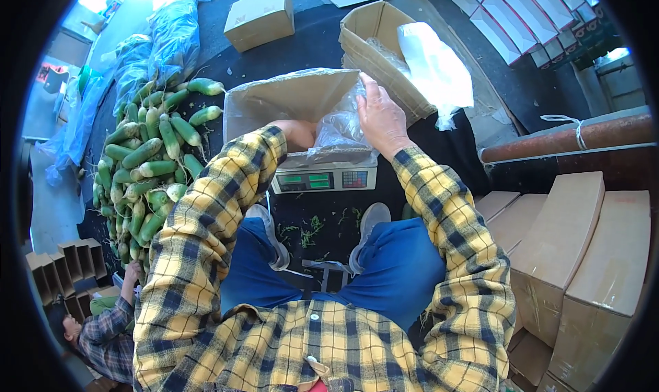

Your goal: The recorder is weighing radishes on a digital scale and packing them into cardboard boxes, sometimes placing them in plastic bags first.

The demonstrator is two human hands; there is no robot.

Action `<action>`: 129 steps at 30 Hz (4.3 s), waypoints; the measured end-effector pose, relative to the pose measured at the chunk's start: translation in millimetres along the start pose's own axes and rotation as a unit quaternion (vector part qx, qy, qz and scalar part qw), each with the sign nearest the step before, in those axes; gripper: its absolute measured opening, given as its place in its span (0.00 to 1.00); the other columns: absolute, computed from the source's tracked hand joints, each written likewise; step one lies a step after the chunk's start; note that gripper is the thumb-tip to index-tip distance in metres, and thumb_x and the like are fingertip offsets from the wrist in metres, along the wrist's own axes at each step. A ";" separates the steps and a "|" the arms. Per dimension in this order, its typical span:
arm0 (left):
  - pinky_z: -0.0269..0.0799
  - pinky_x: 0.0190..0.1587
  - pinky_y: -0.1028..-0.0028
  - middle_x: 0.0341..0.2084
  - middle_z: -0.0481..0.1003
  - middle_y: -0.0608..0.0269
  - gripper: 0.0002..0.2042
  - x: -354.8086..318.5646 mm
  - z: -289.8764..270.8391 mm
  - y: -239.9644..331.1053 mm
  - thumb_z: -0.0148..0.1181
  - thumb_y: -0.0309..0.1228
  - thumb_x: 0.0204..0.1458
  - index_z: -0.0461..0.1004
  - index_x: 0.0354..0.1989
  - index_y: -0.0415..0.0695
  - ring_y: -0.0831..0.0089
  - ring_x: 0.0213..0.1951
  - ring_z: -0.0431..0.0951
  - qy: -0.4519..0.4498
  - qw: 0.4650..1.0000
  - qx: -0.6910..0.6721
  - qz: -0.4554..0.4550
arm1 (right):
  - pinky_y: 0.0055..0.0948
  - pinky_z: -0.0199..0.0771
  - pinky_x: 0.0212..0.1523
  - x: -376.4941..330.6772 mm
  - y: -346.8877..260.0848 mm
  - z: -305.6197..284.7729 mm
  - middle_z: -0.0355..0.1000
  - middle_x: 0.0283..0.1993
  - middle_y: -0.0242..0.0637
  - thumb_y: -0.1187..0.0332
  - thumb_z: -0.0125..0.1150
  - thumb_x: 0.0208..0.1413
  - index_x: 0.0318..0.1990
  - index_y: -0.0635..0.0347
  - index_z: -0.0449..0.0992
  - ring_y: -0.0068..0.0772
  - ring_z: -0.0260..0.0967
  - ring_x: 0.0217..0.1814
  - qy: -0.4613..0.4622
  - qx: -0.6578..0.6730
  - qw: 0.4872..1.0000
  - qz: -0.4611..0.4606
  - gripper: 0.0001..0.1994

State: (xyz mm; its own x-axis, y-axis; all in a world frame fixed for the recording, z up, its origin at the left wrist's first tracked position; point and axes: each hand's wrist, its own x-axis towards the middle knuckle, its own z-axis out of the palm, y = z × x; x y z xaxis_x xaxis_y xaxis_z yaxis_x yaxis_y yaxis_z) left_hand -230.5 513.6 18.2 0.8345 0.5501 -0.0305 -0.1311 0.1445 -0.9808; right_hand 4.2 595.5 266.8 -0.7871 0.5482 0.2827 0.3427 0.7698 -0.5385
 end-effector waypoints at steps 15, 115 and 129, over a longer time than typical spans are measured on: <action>0.77 0.38 0.67 0.29 0.79 0.53 0.12 -197.3 -137.2 -228.6 0.60 0.35 0.58 0.77 0.41 0.38 0.67 0.30 0.80 -0.320 0.189 -0.687 -0.624 | 0.39 0.75 0.52 -16.2 4.7 -56.0 0.69 0.56 0.49 0.62 0.64 0.55 0.72 0.55 0.56 0.42 0.73 0.51 -0.055 -0.083 0.994 0.033 0.37; 0.78 0.31 0.70 0.49 0.73 0.48 0.25 -199.3 -80.4 -7.9 0.60 0.36 0.58 0.65 0.59 0.32 0.69 0.29 0.82 -0.223 -0.198 -0.515 -0.804 | 0.46 0.70 0.58 -18.8 -8.0 -5.1 0.67 0.59 0.55 0.73 0.54 0.61 0.70 0.60 0.55 0.58 0.67 0.60 -0.030 -0.190 0.981 0.015 0.29; 0.68 0.18 0.73 0.18 0.67 0.69 0.08 -249.0 24.2 95.9 0.53 0.30 0.61 0.75 0.40 0.39 0.76 0.16 0.67 -0.108 -0.342 -0.376 -0.854 | 0.42 0.67 0.61 -14.7 -9.8 -4.8 0.65 0.64 0.52 0.75 0.53 0.60 0.69 0.63 0.59 0.56 0.67 0.61 -0.041 -0.184 0.982 0.022 0.28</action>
State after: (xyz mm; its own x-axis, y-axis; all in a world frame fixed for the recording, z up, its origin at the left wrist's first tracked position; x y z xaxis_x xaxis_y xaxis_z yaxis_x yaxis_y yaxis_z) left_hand -463.8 410.4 -63.6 -0.7949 0.2974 -0.5288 -0.5592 -0.0211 0.8288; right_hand 14.8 581.5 271.7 -0.8004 0.5676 0.1928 0.5279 0.8198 -0.2221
